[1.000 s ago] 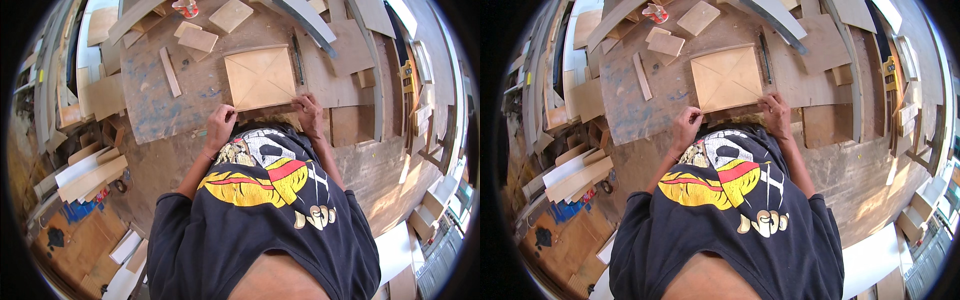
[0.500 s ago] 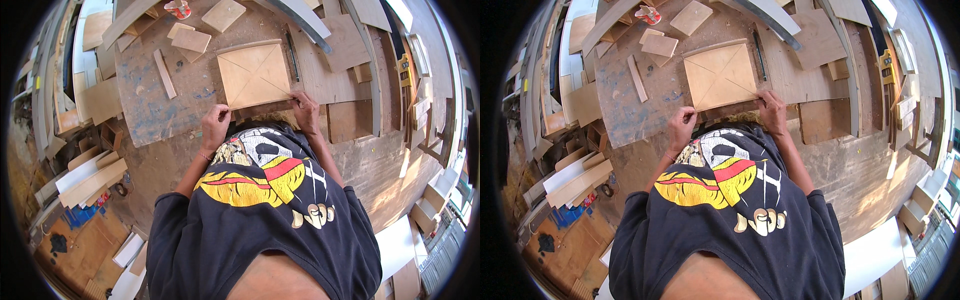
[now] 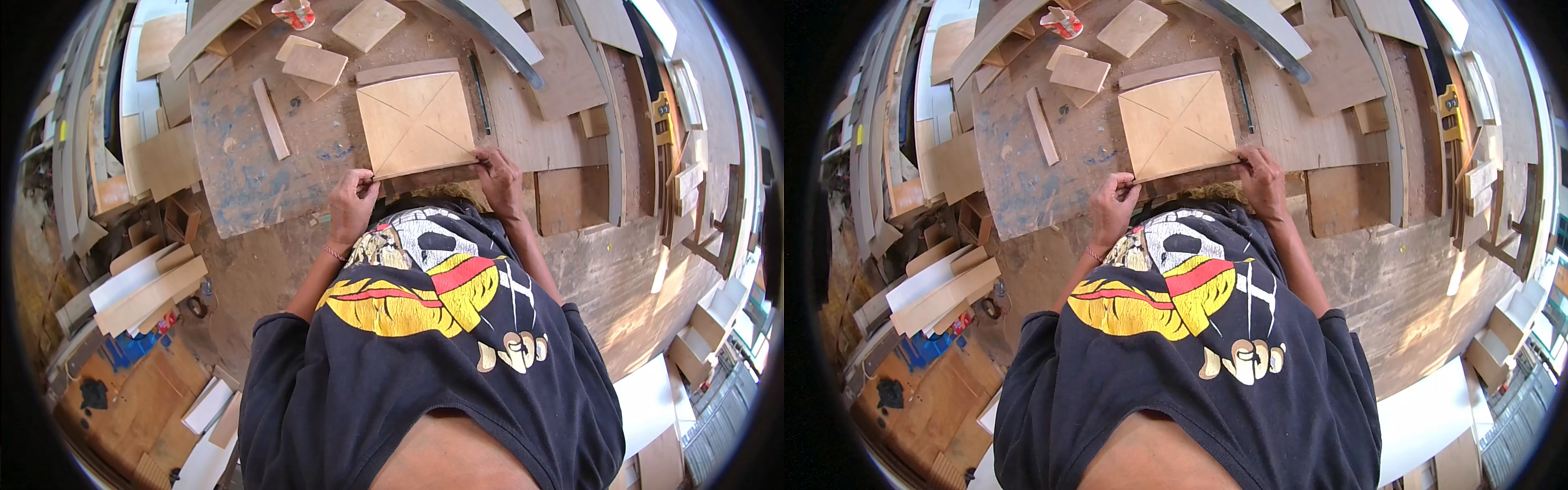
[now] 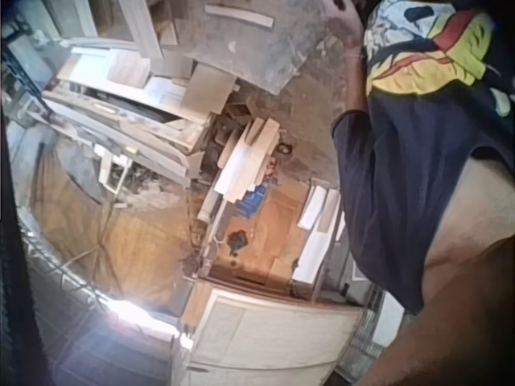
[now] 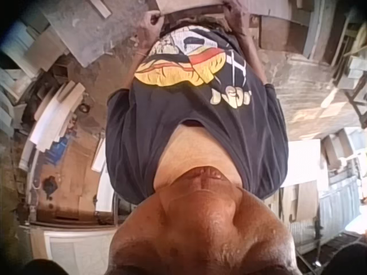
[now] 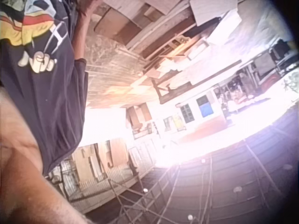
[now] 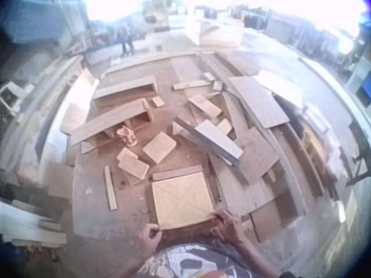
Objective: The person uses a straightedge to mark lines on a square wood piece, applies glue to small rectangular wood strips, and positions the strips onto the marked lines of the square piece.
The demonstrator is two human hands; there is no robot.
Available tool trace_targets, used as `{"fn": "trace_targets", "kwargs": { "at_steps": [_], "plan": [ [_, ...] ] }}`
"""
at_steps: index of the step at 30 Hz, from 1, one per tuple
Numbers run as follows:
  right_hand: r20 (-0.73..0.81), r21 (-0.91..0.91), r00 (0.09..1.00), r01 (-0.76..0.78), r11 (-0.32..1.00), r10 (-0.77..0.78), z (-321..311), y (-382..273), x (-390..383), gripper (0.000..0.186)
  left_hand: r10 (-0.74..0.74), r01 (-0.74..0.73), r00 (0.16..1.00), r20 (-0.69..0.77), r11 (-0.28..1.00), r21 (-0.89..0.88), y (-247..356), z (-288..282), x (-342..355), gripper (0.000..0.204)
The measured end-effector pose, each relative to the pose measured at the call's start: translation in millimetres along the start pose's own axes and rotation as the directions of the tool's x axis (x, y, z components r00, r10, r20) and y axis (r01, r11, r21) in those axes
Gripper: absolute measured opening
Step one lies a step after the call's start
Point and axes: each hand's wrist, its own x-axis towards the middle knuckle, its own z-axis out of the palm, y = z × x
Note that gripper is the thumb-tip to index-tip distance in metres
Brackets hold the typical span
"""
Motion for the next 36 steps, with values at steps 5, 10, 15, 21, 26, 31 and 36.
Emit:
{"fn": "trace_targets", "kwargs": {
  "at_steps": [5, 10, 15, 21, 26, 31, 36],
  "plan": [
    [0.016, 0.018, 0.999, -0.028, 0.999, 0.028, 0.1, 3.4, -0.3, 0.022, 0.013, -0.013, 1.0, 0.012, 1.0, 0.005, -1.8, 0.0, 0.6, 0.016],
    [0.068, 0.011, 0.996, -0.057, 0.998, 0.056, -3.1, 0.0, 0.7, 0.024, 0.039, -0.039, 0.999, 0.035, 0.999, -0.005, 1.2, -2.4, 1.6, 0.014],
    [0.032, -0.048, 0.997, -0.068, 0.997, 0.069, -19.0, -22.7, 11.6, 0.023, -0.003, 0.004, 1.0, 0.021, 0.998, -0.07, -4.2, -9.3, 4.1, 0.015],
    [-0.095, -0.072, 0.991, -0.097, 0.993, 0.09, -12.4, -11.6, 56.2, 0.014, -0.005, 0.009, 0.998, -0.065, 0.998, 0.063, -1.8, -18.3, 52.8, 0.01],
    [-0.086, -0.224, 0.989, 0.102, 0.969, -0.124, 8.8, -14.7, 118.5, 0.02, 0.223, -0.198, 0.973, -0.065, 0.942, 0.27, 13.2, -15.2, 120.2, 0.019],
    [-0.018, -0.298, 0.996, 0.084, 0.951, -0.093, 26.5, -8.7, 156.7, 0.029, 0.285, -0.286, 0.956, 0.067, 0.857, 0.429, 12.4, -3.9, 155.9, 0.026],
    [0.076, -0.389, 0.996, 0.081, 0.917, -0.056, 34.5, -4.0, 164.7, 0.032, 0.25, -0.294, 0.956, 0.154, 0.804, 0.517, 3.6, 5.5, 161.3, 0.029]
  ]
}}
